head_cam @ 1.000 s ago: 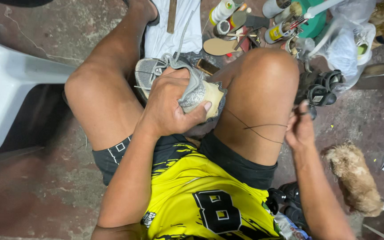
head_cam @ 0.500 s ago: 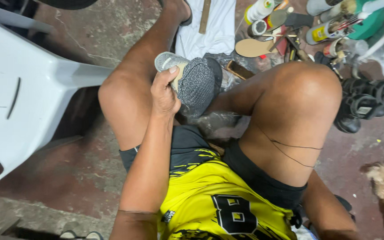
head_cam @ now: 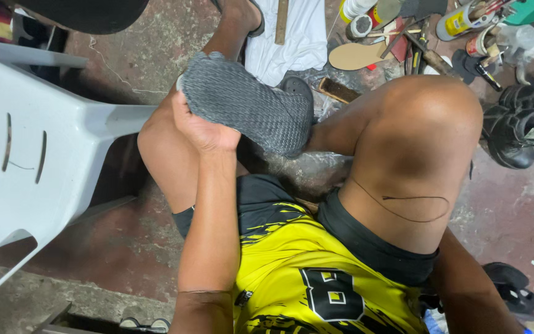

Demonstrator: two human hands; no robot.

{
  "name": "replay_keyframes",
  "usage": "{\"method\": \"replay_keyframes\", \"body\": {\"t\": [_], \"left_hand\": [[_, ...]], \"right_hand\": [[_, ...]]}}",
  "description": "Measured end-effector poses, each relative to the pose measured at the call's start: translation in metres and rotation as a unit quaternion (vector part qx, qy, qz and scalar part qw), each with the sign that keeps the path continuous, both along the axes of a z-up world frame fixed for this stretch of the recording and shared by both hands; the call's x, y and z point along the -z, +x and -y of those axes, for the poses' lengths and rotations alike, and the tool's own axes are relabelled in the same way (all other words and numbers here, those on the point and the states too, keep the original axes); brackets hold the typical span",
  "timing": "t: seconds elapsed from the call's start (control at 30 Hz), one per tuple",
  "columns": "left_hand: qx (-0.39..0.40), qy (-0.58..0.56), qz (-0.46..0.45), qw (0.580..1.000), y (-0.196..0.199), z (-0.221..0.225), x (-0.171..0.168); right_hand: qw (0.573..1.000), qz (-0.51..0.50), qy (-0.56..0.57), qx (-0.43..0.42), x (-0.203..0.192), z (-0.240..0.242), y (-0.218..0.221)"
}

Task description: The person cuts around the edge of a sneaker's sole with scissors and then uses a large curved knife to pry and cut the sole away from the upper.

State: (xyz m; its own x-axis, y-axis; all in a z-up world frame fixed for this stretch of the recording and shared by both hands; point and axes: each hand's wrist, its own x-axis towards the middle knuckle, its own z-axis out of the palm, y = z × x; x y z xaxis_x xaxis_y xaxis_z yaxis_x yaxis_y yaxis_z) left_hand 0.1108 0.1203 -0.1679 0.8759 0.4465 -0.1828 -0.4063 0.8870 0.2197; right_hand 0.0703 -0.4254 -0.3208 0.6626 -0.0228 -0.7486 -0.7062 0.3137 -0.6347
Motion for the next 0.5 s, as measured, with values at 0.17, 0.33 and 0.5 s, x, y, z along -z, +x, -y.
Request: {"method": "replay_keyframes", "body": {"t": [0.17, 0.33, 0.5], "left_hand": [[-0.009, -0.043, -0.01, 0.999, -0.004, -0.005, 0.005], [-0.026, -0.051, -0.028, 0.998, -0.016, -0.005, 0.018], [-0.039, -0.058, -0.026, 0.997, -0.025, 0.003, 0.03]], "right_hand": [[1.0, 0.01, -0.004, 0.016, -0.008, 0.011, -0.016], [0.998, 0.047, -0.018, 0.023, -0.016, 0.019, -0.002], [0.982, 0.175, -0.056, 0.031, -0.037, 0.0, 0.052]]}}
